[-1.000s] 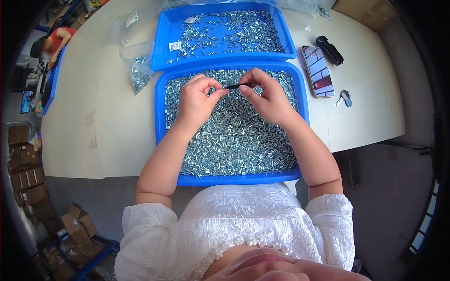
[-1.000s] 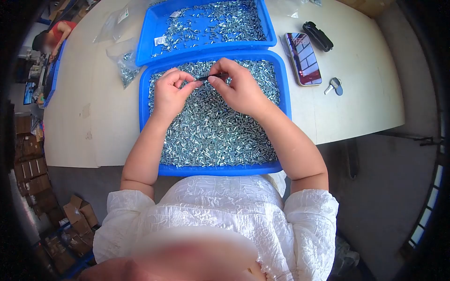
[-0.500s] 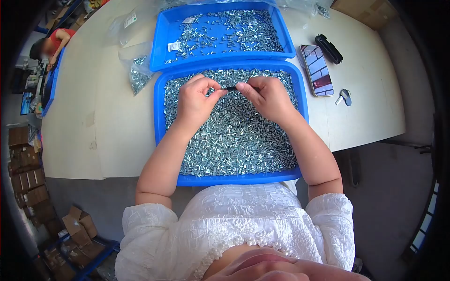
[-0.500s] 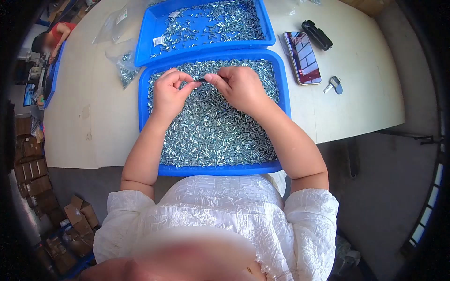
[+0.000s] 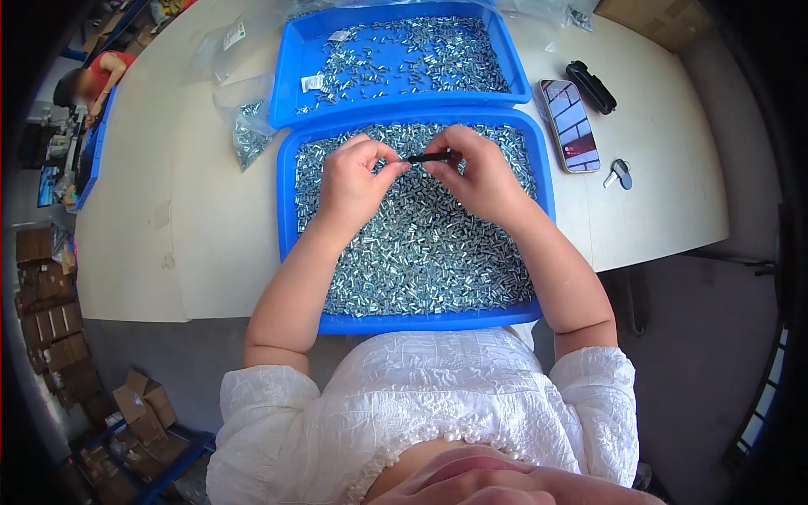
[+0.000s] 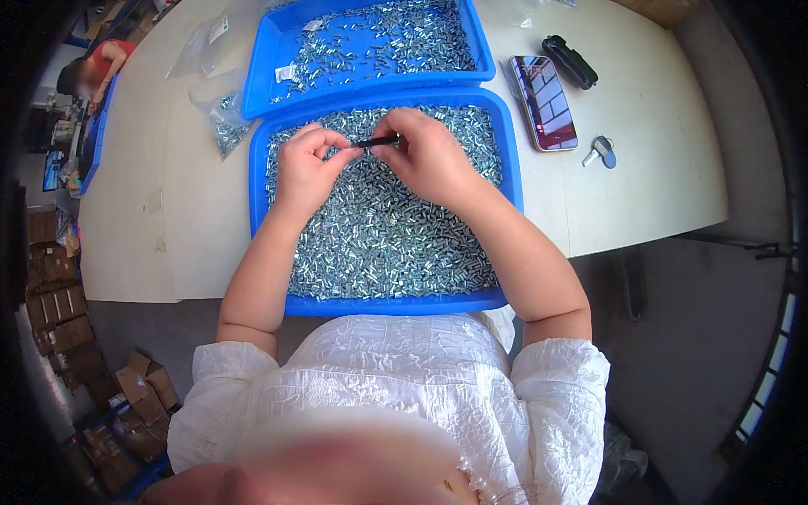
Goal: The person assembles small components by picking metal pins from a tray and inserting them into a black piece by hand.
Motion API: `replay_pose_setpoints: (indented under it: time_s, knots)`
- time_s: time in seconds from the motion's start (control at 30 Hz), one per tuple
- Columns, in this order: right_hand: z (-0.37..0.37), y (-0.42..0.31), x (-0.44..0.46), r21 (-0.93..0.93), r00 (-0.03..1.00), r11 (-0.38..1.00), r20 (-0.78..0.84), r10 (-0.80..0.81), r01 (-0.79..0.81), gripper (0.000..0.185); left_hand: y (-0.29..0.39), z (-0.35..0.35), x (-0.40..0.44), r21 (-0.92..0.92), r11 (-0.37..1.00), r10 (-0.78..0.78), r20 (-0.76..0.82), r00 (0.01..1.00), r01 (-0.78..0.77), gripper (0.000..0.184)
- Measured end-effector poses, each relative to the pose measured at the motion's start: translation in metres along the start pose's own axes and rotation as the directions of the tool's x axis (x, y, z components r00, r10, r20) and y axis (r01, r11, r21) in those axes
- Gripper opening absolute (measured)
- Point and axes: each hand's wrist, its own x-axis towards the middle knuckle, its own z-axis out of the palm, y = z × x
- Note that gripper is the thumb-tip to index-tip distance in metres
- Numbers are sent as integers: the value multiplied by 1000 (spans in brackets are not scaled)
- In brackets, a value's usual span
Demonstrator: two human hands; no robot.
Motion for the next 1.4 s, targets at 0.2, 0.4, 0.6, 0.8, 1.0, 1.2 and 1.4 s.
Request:
replay_pose_setpoints:
  time_s: [0.2, 0.4, 0.6, 0.8, 1.0, 1.2, 1.4]
  knots:
    - [-3, -10, 1, -179, 979, 968, 71, 190, -175, 22, 1, 0, 0, 24, 1000, 20, 4, 1000, -20, 19]
    - [-6, -7, 3, -172, 978, 971, 102, 183, -163, 23, -1, 1, 0, -2, 1000, 28, -4, 1000, -28, 19]
    - [2, 5, 0, -61, 1000, 998, -16, 1, -2, 22, -2, 1, 0, -4, 1000, 9, 13, 1000, -9, 19]
    - [-3, -6, 0, -251, 987, 958, 37, 154, -140, 20, 1, 1, -1, 33, 999, 8, 77, 997, -11, 17]
    - [-2, 3, -1, -243, 991, 963, 93, -101, 121, 17, 0, 1, -1, 64, 997, 29, 81, 996, -34, 17]
    - [1, 2, -3, -349, 993, 937, 114, 23, 18, 13, -1, 2, -2, 85, 993, 77, 94, 993, -85, 17]
    - [-5, 1, -1, -233, 994, 968, 70, -81, 95, 11, 0, 1, -1, 34, 997, 57, 136, 989, -62, 16]
